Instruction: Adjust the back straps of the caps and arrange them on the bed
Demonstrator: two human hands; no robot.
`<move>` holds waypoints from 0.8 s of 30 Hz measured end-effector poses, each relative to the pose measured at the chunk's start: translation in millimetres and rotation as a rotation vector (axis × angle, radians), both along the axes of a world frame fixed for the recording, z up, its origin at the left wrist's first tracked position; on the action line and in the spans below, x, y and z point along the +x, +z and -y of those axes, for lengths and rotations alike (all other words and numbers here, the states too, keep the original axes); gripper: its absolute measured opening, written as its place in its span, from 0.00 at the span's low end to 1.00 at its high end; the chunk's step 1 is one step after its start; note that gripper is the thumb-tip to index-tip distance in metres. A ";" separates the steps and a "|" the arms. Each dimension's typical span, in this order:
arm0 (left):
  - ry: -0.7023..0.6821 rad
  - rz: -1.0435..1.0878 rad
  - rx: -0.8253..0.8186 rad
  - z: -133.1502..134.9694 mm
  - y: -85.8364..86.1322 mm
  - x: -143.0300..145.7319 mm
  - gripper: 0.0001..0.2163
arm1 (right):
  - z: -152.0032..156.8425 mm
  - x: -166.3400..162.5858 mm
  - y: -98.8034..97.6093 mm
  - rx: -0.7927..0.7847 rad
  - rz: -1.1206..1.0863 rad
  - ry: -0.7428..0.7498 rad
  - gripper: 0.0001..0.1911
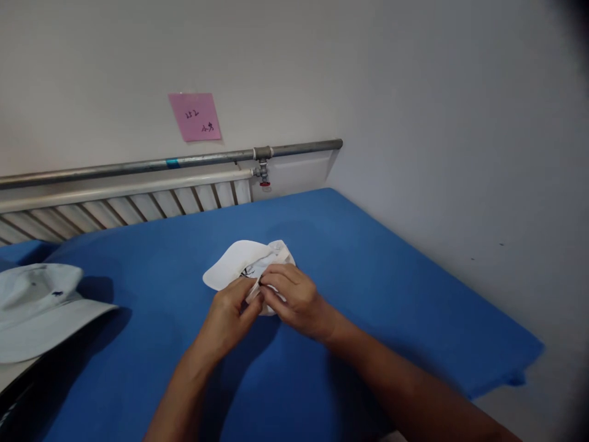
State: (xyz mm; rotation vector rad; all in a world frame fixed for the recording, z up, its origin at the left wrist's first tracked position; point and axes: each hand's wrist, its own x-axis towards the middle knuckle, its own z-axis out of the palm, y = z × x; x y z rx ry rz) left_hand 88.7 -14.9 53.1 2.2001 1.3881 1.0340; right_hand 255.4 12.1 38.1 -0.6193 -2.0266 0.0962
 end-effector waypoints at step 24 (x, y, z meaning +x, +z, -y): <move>0.036 0.112 -0.155 -1.4 -5.2 -0.8 0.11 | -11.9 6.2 -5.0 -0.245 -0.165 -0.026 0.16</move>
